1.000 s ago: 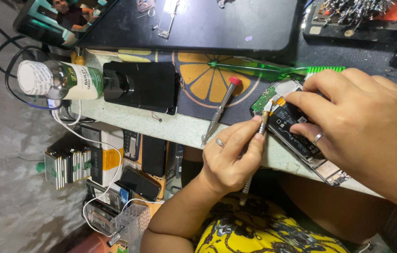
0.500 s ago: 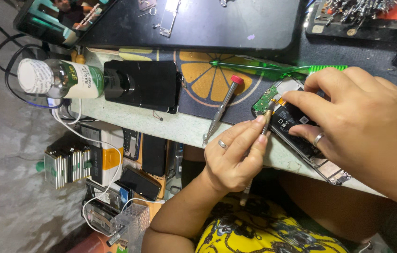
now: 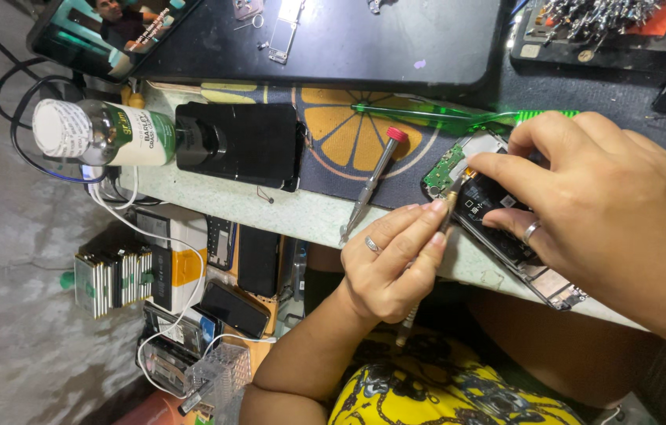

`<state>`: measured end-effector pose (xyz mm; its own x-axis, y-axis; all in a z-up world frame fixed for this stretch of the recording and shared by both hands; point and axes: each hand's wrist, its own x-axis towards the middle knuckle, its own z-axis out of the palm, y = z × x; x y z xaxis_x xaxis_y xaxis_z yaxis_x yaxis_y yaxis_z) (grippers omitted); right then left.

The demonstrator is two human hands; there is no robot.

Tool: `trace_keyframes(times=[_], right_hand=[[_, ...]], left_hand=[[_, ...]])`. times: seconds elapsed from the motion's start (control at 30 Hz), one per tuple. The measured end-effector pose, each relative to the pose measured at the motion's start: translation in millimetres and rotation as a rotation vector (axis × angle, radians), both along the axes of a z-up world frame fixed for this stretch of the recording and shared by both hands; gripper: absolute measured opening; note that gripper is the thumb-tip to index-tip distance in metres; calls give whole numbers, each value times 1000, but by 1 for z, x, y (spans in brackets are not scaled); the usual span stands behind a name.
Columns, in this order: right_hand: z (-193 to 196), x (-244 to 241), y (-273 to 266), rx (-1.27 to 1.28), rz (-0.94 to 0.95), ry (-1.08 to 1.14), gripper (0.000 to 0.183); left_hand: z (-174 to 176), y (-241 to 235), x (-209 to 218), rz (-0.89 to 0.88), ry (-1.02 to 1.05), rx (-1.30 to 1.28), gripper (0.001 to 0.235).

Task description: The person disassembles a smartphone using a screwdriver and a metal prying tool. They remove the back cover, disconnect internal components, and then reassemble the device by reconnecting parts and securing the back cover.

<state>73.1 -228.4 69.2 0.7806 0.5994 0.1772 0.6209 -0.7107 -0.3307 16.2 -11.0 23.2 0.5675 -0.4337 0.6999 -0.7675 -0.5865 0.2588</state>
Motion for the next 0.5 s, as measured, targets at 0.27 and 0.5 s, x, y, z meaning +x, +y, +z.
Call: trace_keyframes(times=[0.27, 0.5], right_hand=[[-4, 0, -1, -41, 26, 6, 50], [-3, -1, -2, -52, 12, -24, 49]], left_hand=[[-1, 4, -5, -16, 72, 3, 8], [-7, 8, -9, -31, 103, -104, 17]])
